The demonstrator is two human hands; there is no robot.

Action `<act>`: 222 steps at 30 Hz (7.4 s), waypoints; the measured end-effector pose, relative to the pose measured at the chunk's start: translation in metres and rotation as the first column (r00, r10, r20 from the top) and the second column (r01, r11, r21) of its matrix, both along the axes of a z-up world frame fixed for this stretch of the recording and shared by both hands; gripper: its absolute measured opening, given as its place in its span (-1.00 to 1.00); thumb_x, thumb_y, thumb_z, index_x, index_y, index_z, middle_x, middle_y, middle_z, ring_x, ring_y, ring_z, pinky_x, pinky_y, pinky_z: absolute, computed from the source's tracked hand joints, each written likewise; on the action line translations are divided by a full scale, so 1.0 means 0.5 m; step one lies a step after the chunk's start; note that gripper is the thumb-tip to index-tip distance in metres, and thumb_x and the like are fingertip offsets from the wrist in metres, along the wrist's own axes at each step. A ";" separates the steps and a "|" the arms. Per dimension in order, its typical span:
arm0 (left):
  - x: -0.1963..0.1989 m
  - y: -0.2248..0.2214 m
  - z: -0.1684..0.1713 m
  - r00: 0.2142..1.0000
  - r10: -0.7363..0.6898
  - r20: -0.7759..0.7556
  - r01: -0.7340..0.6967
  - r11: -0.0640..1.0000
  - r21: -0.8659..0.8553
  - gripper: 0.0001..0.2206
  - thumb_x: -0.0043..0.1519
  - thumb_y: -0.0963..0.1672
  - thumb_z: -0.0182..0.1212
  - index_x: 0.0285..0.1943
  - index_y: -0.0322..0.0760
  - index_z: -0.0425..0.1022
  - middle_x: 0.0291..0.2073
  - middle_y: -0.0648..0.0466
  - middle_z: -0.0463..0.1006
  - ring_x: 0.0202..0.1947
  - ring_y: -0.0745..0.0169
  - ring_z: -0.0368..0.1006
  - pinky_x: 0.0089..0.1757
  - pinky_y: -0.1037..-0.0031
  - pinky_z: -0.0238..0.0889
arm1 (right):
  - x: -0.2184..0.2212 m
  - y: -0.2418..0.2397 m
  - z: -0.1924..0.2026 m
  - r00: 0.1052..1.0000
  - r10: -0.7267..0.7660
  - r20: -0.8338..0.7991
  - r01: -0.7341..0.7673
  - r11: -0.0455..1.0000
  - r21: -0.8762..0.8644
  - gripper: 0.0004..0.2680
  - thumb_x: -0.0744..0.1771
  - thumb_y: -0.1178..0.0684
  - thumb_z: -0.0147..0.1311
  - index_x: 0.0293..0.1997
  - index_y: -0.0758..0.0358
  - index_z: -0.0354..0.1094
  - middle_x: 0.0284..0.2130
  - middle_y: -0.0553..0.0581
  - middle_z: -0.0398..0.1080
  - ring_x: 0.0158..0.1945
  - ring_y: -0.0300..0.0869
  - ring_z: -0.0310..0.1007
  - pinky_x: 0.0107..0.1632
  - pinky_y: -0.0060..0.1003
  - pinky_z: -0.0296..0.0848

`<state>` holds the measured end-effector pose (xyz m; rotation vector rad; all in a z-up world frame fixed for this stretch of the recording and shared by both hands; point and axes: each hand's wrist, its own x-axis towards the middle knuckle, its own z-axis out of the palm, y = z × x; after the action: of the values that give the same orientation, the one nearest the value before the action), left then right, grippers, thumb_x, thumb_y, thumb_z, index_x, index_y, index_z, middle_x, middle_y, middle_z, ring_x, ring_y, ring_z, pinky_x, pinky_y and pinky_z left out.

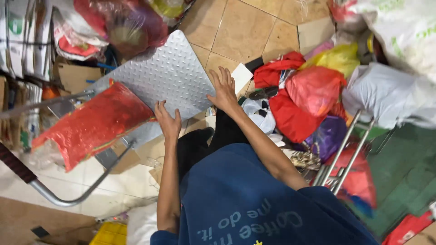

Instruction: The person moves through a cluttered storage area, pushes a trolley, and places a bag of plastic bottle caps onto it. They then move a white sack and a green tray, place another bag on the trolley, and weigh it on a digital scale. Finally, they write down the weight on a notepad and move the bag back to the trolley.

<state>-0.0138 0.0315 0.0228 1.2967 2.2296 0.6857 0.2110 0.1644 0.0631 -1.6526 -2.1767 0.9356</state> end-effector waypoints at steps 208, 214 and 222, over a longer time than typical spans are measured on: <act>0.887 2.178 -0.056 0.912 0.078 -0.402 0.060 0.946 0.320 -0.48 0.32 -0.23 0.32 0.47 -0.18 0.28 0.38 -0.27 0.27 0.42 -0.31 0.15 0.35 0.04 0.09 | 0.971 1.789 -0.272 0.831 0.010 -0.556 -0.267 0.884 -0.384 -0.79 0.32 0.08 0.15 0.04 0.29 0.44 -0.33 0.16 0.51 -0.22 -0.16 0.52 -0.11 -0.25 0.49; 0.936 2.165 -0.312 0.499 0.867 -0.002 -0.866 0.499 -0.037 -0.23 -0.06 0.14 0.64 0.12 -0.38 0.34 -0.02 -0.15 0.51 0.00 -0.12 0.48 0.05 0.12 0.39 | 1.229 1.767 -0.362 0.860 -0.212 -0.464 -0.060 0.861 -0.505 -0.84 0.33 0.12 0.12 -0.02 0.25 0.50 -0.27 0.09 0.55 -0.16 -0.21 0.55 -0.05 -0.30 0.50; 0.936 2.229 -0.328 0.356 0.333 0.873 -0.543 0.834 -0.097 -0.80 0.32 -0.07 0.00 -0.28 -0.25 0.41 -0.50 0.12 0.44 -0.59 0.32 0.36 -0.57 0.51 0.27 | 1.270 1.859 -0.371 0.804 -0.345 -0.484 0.105 0.884 -0.455 -0.78 0.35 0.11 0.12 0.10 0.31 0.40 -0.14 0.11 0.55 -0.08 -0.18 0.54 0.01 -0.26 0.50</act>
<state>0.4541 1.1461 -0.1411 0.1653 1.5773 1.4344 0.8460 1.0939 -0.1224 -1.4950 -1.4155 1.6349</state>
